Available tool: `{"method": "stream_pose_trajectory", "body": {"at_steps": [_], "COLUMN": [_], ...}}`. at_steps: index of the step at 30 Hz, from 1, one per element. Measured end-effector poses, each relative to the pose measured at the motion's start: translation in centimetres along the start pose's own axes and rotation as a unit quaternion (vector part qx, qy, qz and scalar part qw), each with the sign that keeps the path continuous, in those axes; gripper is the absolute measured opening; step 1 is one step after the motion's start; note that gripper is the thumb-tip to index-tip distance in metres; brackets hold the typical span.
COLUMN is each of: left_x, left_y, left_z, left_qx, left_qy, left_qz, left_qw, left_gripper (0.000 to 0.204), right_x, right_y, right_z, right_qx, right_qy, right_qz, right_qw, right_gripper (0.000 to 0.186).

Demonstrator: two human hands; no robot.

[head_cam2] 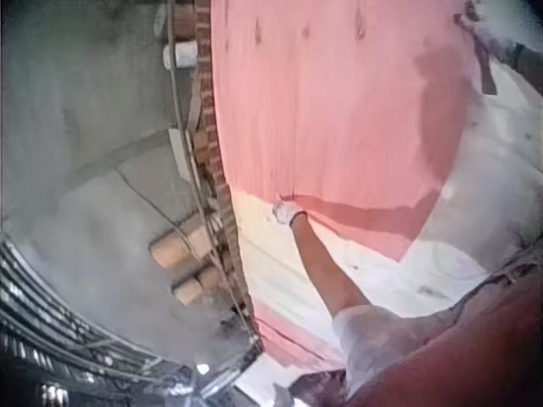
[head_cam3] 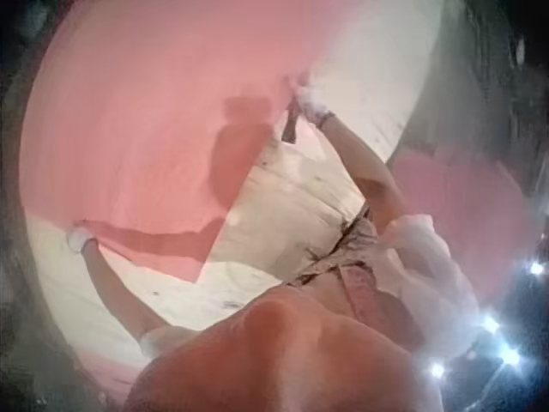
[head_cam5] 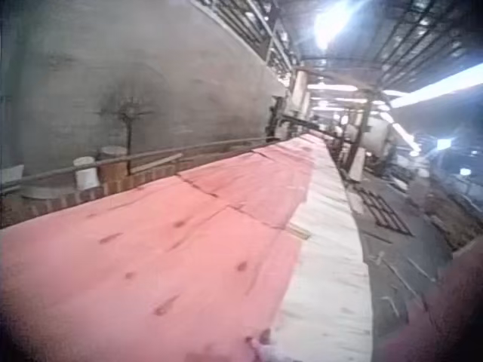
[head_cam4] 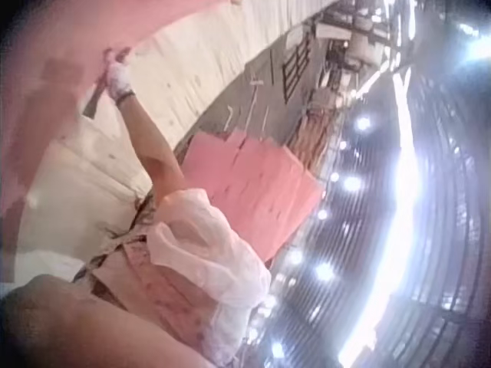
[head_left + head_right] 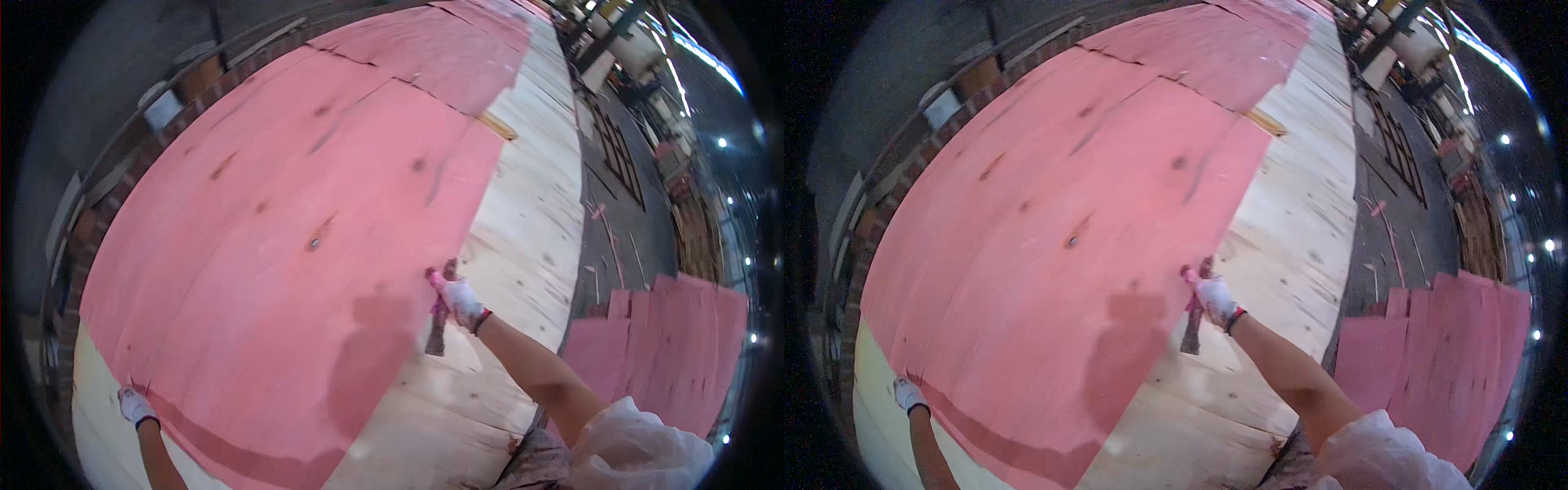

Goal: The person organizes and aligns thin veneer sheets on a long table in a workshop, using a flat handheld tool to smooth them down and ensure they are positioned correctly.

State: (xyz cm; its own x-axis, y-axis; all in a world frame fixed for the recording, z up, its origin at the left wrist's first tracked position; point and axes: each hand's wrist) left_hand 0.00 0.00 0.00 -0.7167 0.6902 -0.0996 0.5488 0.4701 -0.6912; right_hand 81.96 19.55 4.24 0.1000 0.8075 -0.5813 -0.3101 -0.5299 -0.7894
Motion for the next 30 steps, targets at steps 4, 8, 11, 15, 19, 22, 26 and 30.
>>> {"method": "stream_pose_trajectory", "body": {"at_steps": [4,8,11,15,19,22,26,30], "left_x": [-7.1,-25.7,-38.0,-45.1,-45.3,-44.1,-44.8,-55.2], "left_y": [4.0,11.1,14.2,15.8,16.8,15.5,10.2,8.0], "left_z": [-10.2,-18.1,-21.8,-21.0,-19.9,-21.5,-25.6,-27.3], "left_qx": [-0.070,-0.311,-0.298,-0.233,-0.177,-0.318,-0.265,-0.267], "left_qy": [0.045,0.069,0.001,-0.053,-0.086,0.080,-0.168,-0.202], "left_qz": [0.028,0.186,0.276,0.277,0.285,0.268,0.134,0.127], "left_qw": [0.996,0.930,0.914,0.931,0.938,0.906,0.940,0.934], "left_gripper": [0.029,0.050,0.063,0.072,0.053,0.052,0.057,0.057], "right_x": [-1.3,-2.2,-1.7,-1.7,0.4,0.7,-1.0,-4.2], "right_y": [-0.9,-1.7,-2.1,-1.8,-0.2,-0.4,-3.0,-6.1], "right_z": [0.5,1.0,1.4,1.3,1.1,0.9,1.5,-1.6], "right_qx": [0.003,0.073,0.071,0.074,0.010,-0.081,-0.098,-0.367], "right_qy": [0.022,-0.041,-0.009,0.004,0.038,0.014,-0.097,-0.193], "right_qz": [0.026,0.031,0.041,0.024,0.025,0.000,0.029,-0.083], "right_qw": [0.999,0.996,0.997,0.997,0.999,0.997,0.990,0.906], "right_gripper": [0.038,0.038,0.037,0.035,0.035,0.040,0.052,0.050]}}
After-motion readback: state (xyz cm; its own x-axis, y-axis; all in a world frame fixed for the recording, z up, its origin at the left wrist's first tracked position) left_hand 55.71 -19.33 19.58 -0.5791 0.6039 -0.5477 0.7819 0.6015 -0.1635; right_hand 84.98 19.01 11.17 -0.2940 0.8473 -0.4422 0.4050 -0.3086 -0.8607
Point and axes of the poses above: each hand's wrist, its own x-axis towards the middle knuckle, its own z-axis out of the palm, y = z × x, and after that the axes turned 11 degrees about x, right-handed
